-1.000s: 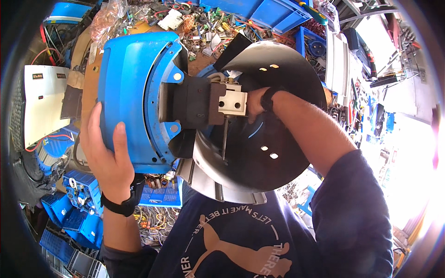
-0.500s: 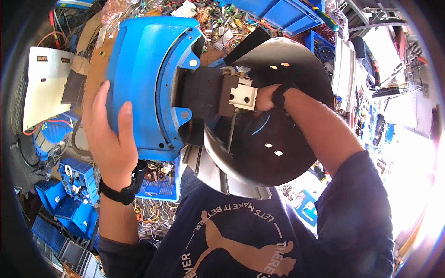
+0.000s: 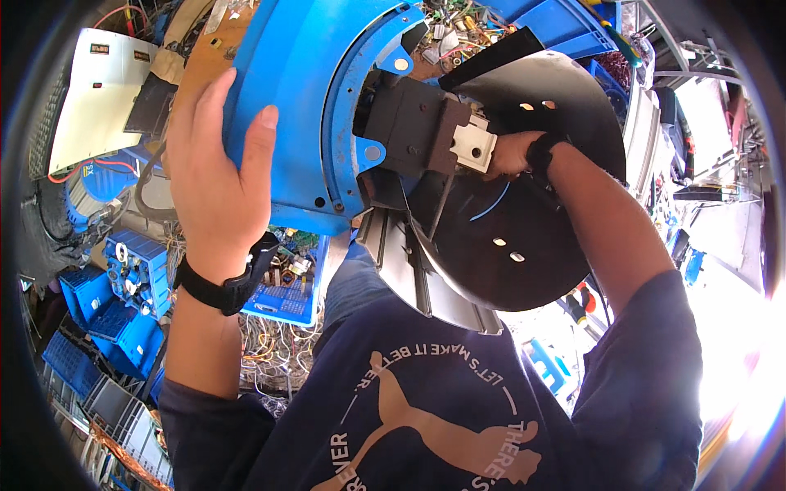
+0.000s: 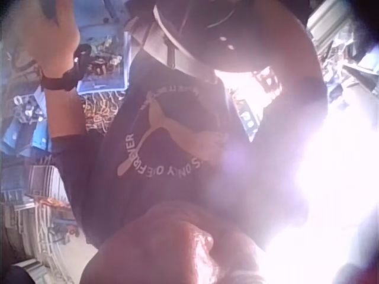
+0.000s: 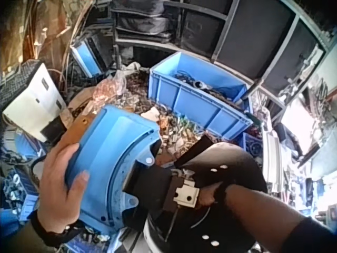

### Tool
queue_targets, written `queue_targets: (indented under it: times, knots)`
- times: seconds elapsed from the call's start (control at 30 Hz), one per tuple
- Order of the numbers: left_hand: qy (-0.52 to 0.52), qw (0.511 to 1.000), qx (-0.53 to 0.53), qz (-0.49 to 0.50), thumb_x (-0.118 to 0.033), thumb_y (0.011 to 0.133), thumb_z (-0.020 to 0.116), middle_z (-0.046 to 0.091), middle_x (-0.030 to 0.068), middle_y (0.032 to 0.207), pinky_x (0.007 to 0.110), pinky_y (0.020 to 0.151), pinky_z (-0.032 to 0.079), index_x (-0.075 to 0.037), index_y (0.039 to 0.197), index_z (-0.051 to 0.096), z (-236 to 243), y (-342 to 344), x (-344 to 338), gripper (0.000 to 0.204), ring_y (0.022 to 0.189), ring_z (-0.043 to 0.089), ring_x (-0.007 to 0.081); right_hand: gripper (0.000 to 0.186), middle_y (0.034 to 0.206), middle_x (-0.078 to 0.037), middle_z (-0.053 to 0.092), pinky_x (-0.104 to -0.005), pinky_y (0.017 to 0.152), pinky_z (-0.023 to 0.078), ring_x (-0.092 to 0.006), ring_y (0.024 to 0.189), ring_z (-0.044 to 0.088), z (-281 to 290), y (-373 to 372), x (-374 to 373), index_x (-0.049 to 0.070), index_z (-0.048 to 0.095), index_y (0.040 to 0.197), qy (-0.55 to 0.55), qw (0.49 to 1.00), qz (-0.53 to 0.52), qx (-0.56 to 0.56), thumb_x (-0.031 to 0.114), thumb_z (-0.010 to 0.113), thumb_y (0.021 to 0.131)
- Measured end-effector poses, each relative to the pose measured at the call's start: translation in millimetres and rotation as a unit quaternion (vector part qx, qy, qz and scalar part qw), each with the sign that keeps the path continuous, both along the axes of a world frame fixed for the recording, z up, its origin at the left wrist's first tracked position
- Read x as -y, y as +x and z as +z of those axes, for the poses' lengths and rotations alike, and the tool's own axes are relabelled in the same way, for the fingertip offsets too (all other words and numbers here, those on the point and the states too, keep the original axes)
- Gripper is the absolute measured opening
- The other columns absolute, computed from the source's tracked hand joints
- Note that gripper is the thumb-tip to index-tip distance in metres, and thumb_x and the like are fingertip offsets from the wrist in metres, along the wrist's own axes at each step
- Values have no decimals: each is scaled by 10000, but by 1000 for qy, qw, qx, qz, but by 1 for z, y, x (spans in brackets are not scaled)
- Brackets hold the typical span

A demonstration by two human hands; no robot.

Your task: The person disassembles a blue and black circular electronic device, likely a robotic vacuum cleaner, on a cluttered workbench. They use a screwdriver to remove screws from the casing and separate the components to access the internal mechanisms.

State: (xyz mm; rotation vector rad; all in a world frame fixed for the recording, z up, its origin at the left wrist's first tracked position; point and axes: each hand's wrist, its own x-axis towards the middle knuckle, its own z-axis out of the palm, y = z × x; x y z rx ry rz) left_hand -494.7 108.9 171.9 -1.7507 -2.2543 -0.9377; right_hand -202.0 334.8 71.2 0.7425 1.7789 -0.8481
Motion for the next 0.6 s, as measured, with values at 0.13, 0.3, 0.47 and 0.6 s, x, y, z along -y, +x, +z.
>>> queue_targets:
  times: [0.13, 0.3, 0.47, 0.6]
  knots:
    - [-14, 1000, -1, 4, -313, 941, 606, 582, 221, 1228, 457, 981, 410, 4, 1259, 570, 2, 3, -3, 451, 1128, 546, 407, 545, 1085, -162, 711, -401, 819, 547, -264, 983, 682, 3, 5, 4, 79, 629, 1253, 58, 995, 44, -71, 230, 769, 748]
    - [-59, 998, 18, 8, -274, 972, 567, 553, 207, 1290, 435, 1028, 384, 8, 1293, 546, 5, 2, 2, 427, 1199, 516, 369, 568, 1030, -157, 723, -406, 804, 549, -280, 923, 696, -10, 4, 10, 56, 647, 1215, 64, 995, -33, -64, 188, 817, 690]
    - [-84, 996, -11, -2, -185, 971, 580, 548, 186, 1306, 406, 1040, 388, 3, 1310, 537, 18, 7, 0, 390, 1208, 522, 326, 463, 950, -168, 730, -389, 735, 553, -253, 838, 703, -24, 5, -1, 44, 678, 1144, 57, 994, 83, -47, 169, 774, 708]
    - [-116, 986, 13, -123, 37, 821, 666, 621, 145, 1157, 376, 964, 442, -6, 1153, 647, 59, 18, 5, 335, 1091, 587, 295, 492, 1050, -186, 716, -409, 800, 549, -288, 946, 699, -18, 1, -3, 21, 683, 1144, 63, 993, 84, -58, 228, 800, 713]
